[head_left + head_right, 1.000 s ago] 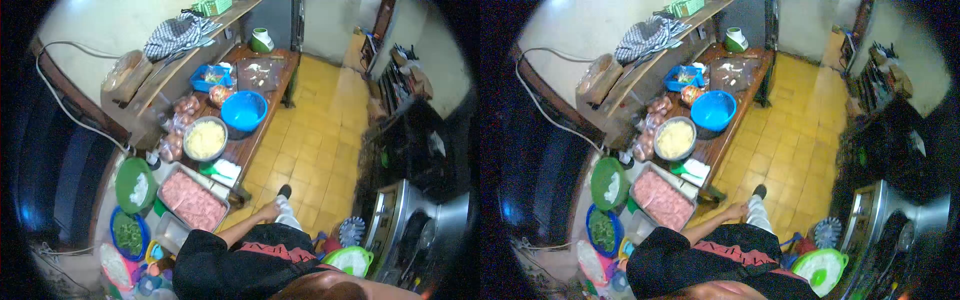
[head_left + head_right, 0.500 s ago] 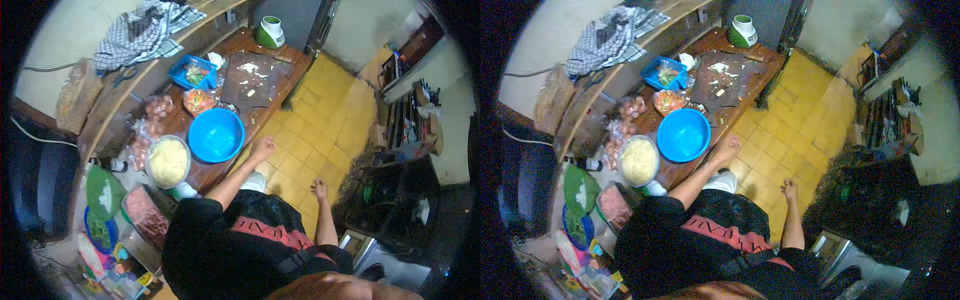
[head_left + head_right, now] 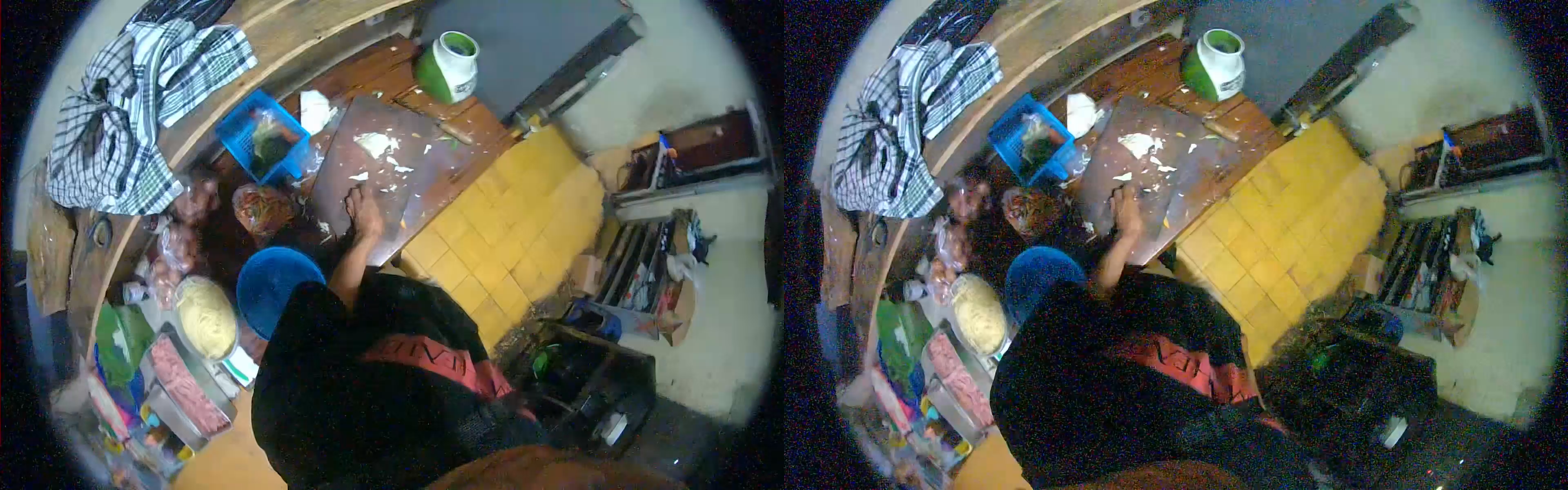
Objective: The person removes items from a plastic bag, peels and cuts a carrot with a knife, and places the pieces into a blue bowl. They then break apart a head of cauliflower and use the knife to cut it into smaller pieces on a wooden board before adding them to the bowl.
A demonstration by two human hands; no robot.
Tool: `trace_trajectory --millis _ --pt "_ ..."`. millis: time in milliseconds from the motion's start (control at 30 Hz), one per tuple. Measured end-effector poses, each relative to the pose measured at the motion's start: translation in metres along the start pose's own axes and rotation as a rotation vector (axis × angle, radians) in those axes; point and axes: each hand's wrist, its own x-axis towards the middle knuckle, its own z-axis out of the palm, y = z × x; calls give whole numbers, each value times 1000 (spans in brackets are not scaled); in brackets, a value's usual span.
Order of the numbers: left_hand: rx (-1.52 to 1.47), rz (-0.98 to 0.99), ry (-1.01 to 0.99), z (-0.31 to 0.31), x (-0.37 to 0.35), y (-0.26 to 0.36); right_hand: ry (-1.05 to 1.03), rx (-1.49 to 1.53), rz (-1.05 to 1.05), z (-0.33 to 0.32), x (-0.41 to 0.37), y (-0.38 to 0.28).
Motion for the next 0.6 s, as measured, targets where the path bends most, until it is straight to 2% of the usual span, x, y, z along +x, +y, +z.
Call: trace_trajectory --millis 33,67,133,200,233,267,333,367,400,433,467,533,567,600 --pt "7 155 1 -7 7 -12 -2 -24 -26 -14 15 -17" --pt "35 130 11 -12 10 -16 2 -32 -59 -27 31 -38" --pt "-246 4 73 -17 6 -7 2 -30 -177 -41 74 -73" --pt "-316 -71 71 -20 5 -4 8 2 -388 -48 129 -114" --pt "-383 -47 62 -26 2 0 15 18 -528 -52 158 -136" --pt "-463 -85 133 -7 -3 -10 11 14 -658 -56 180 -171" --pt "-210 -45 71 -45 -12 2 77 -79 -796 -66 187 -272" --pt "-192 -103 104 -50 -24 -3 136 -139 -898 -69 201 -307" --pt "-37 -39 200 -53 -28 -9 204 -182 -1017 -71 224 -346" --pt "124 25 295 -54 -28 -13 327 -227 -1284 -66 243 -386" --pt "137 -19 335 -61 -30 -5 459 -263 -1549 -68 256 -430" --pt "-491 -652 328 -72 -45 4 351 -527 -1502 -68 283 -494" --pt "-338 -647 379 -70 -51 9 217 -426 -1433 -59 290 -518" --pt "-315 -673 394 -58 -53 6 90 -325 -1349 -43 295 -538"
